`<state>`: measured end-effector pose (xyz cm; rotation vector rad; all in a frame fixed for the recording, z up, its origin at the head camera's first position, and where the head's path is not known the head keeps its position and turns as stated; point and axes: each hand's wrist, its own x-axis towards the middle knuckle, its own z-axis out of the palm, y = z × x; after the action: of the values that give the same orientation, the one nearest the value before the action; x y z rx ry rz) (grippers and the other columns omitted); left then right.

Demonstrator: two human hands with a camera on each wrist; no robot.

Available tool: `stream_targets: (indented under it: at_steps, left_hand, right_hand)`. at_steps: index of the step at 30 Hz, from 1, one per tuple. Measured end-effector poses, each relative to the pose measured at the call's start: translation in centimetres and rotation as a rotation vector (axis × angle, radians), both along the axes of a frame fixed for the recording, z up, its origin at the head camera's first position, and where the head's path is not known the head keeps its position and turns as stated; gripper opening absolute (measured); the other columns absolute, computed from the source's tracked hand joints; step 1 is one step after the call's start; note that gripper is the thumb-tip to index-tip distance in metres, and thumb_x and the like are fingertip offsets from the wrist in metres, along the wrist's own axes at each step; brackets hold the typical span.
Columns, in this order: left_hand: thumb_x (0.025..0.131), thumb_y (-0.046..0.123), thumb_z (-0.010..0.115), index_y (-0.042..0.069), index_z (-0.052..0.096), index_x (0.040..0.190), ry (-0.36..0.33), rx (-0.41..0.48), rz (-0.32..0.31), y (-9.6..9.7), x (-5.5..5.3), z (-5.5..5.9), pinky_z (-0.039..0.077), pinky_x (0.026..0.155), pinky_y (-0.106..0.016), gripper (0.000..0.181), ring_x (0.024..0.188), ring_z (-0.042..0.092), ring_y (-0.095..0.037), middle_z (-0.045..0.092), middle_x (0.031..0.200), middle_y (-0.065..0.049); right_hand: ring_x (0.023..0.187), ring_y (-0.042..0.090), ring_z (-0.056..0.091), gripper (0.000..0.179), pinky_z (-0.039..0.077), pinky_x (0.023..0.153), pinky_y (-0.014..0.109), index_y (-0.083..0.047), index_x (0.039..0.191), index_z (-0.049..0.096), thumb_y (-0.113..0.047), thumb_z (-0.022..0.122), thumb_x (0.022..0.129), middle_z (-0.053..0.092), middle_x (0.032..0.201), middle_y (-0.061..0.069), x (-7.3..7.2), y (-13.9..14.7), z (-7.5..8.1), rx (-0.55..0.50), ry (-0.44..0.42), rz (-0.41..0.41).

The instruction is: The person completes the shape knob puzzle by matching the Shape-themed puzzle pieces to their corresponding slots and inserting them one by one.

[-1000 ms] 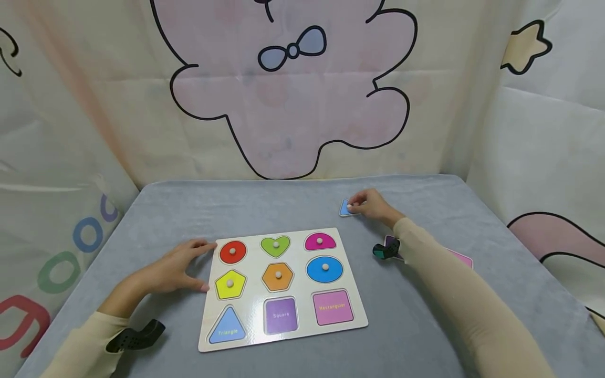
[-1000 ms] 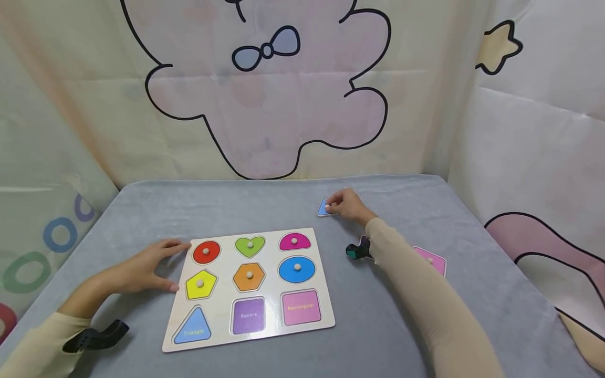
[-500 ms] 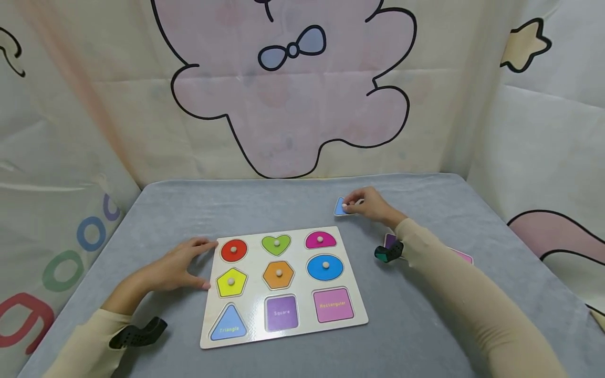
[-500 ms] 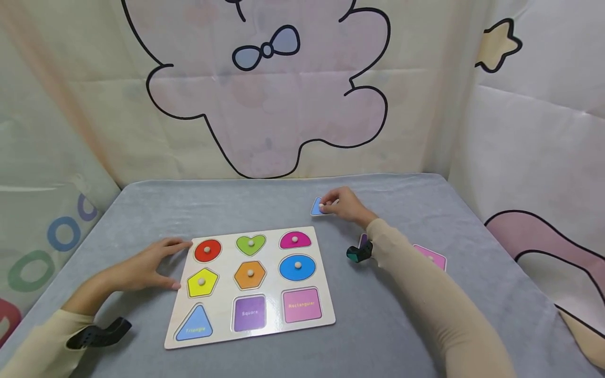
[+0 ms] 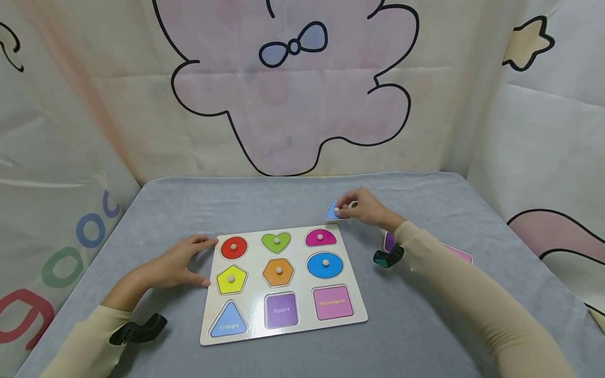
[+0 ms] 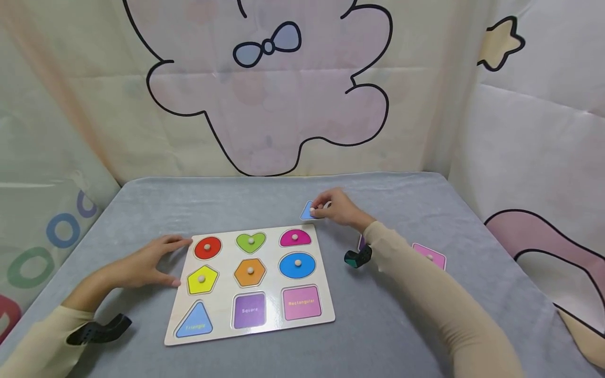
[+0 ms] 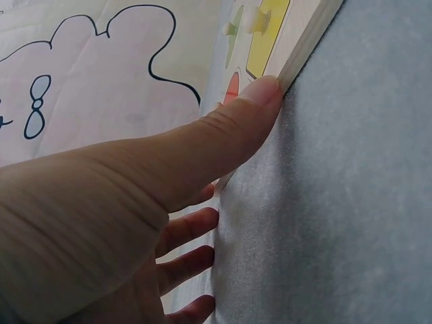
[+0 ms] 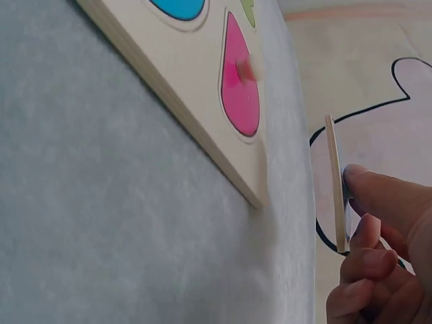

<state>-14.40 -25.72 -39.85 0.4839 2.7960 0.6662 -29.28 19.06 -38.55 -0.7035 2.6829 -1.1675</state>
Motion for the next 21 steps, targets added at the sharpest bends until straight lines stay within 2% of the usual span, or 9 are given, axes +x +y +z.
stream_targets:
  at_steps: [11, 21]
  left_hand:
    - [0.073, 0.043, 0.089, 0.004, 0.042, 0.153, 0.007, 0.011, -0.022, -0.4, -0.2, 0.2, 0.037, 0.106, -0.071, 0.101, 0.136, 0.037, -0.049, 0.039, 0.151, -0.028]
    - [0.072, 0.044, 0.089, 0.005, 0.042, 0.153, 0.005, 0.004, -0.019, -0.3, -0.1, 0.1, 0.037, 0.106, -0.071, 0.101, 0.135, 0.038, -0.048, 0.04, 0.151, -0.028]
  right_hand:
    - [0.078, 0.019, 0.053, 0.014, 0.046, 0.064, 0.022, -0.002, 0.098, 0.076, -0.013, 0.076, 0.091, 0.059, 0.082, 0.005, 1.2, -1.3, 0.6, -0.03, -0.023, 0.093]
    - [0.072, 0.017, 0.05, 0.01, 0.041, 0.058, 0.021, -0.005, 0.093, 0.076, -0.014, 0.078, 0.089, 0.059, 0.08, 0.004, 3.4, -3.1, 1.2, 0.045, 0.003, 0.171]
